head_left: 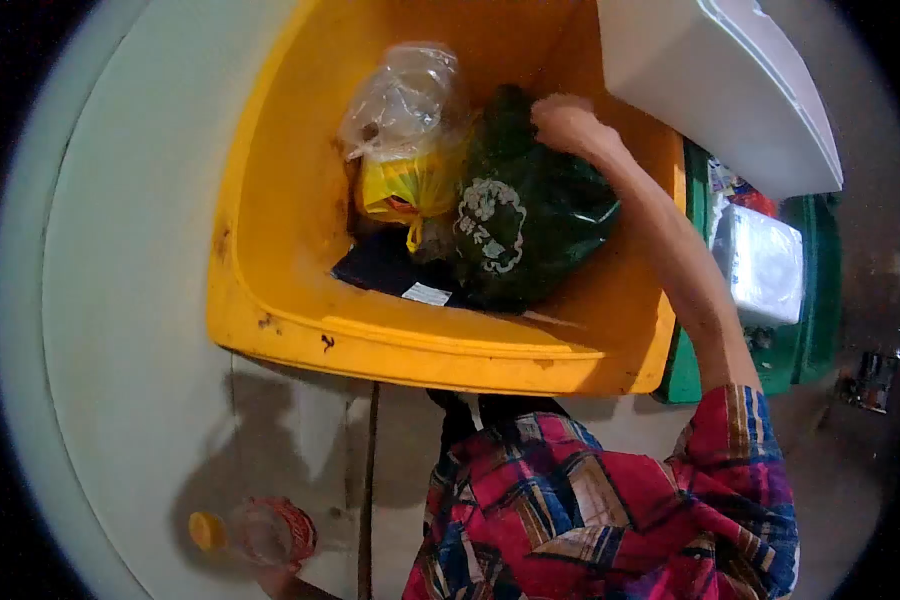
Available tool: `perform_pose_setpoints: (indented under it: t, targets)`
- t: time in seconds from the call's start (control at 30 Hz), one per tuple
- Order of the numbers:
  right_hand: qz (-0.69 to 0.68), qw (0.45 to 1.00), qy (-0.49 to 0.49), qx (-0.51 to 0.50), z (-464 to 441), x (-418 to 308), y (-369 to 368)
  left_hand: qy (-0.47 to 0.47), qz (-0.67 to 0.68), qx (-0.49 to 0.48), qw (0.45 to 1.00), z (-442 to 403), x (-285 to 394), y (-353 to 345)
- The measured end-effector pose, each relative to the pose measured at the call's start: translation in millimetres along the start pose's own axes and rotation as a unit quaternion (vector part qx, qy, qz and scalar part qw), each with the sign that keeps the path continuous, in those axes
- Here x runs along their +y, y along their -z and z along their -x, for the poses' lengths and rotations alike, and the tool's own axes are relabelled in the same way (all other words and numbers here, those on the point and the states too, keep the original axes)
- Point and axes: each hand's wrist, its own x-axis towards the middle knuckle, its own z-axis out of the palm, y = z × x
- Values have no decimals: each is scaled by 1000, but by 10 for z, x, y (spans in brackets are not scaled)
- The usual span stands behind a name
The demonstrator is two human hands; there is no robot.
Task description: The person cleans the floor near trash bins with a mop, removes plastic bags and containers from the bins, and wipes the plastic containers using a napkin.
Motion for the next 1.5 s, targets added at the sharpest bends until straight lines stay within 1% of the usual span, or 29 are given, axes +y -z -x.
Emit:
perform_pose_setpoints:
  t: [0.03,0.07,0.17,0.23,0.27,0.37,0.4,0.5,0.53,0.57,0.63,0.73,0.83,0.87,0.9,0.97,1.07,1.17,1.2,1.23,1.27,1.3,1.33,1.37,1.4,1.43,1.47,1.5]
  targets:
    - [1,999,3,50,109,19,19,-3,11,8,1000,8,22,74]
    - [-3,1000,2,14,207,-21,-22,-5,21,14,1000,19,41,157]
    - [-148,977,6,153,567,-68,215,-13,45,32,998,47,107,357]
    - [-214,924,12,316,761,-34,638,-17,58,45,997,71,134,475]
    - [-215,896,9,390,831,-28,752,-19,58,48,997,79,120,508]
    - [-136,891,90,423,741,-126,346,-21,74,53,996,93,143,582]
    - [-156,874,89,452,758,-81,338,-21,77,52,995,88,163,606]
    - [-218,812,103,531,813,127,631,-18,89,59,994,125,167,673]
    - [-259,809,45,525,804,244,778,-17,87,57,994,110,190,668]
    - [-193,783,62,588,923,175,1040,-14,88,51,995,97,182,651]
    - [-206,786,118,570,831,154,959,-9,95,40,995,62,152,581]
    - [-62,828,170,532,768,238,990,8,105,22,994,28,141,543]
    - [-131,762,38,633,865,174,1280,19,114,6,993,-28,150,504]
    - [-294,700,93,644,714,109,1177,17,116,-2,993,-22,175,497]
    - [-102,810,44,576,721,94,1015,18,114,-10,993,-28,166,475]
    - [-62,826,197,524,638,-4,854,13,110,-14,994,-6,169,451]
    - [-111,820,105,551,676,-2,841,1,89,-11,996,78,142,439]
    - [-165,807,93,559,665,-26,747,-22,37,-27,999,170,130,365]
    - [-174,822,42,541,804,-134,790,-34,0,-49,998,194,52,259]
    - [-221,799,59,556,936,-213,808,-44,-38,-84,995,218,-39,84]
    - [-237,809,27,537,1021,-307,821,-50,-84,-137,986,253,-163,-177]
    - [-244,783,103,563,1194,-321,817,-53,-126,-202,970,296,-337,-460]
    - [-234,791,118,553,1367,-299,837,-50,-159,-276,947,403,-534,-772]
    - [-253,767,143,572,1416,-378,819,-46,-183,-341,921,532,-686,-1028]
    - [-248,756,138,590,1599,-458,880,-34,-198,-397,896,642,-821,-1237]
    - [-247,728,114,629,1701,-492,882,-33,-209,-447,869,784,-947,-1446]
    - [-248,697,121,662,1926,-399,955,-29,-217,-489,844,983,-1029,-1609]
    - [-257,683,113,675,2185,-301,1036,-13,-215,-525,823,1099,-1110,-1770]
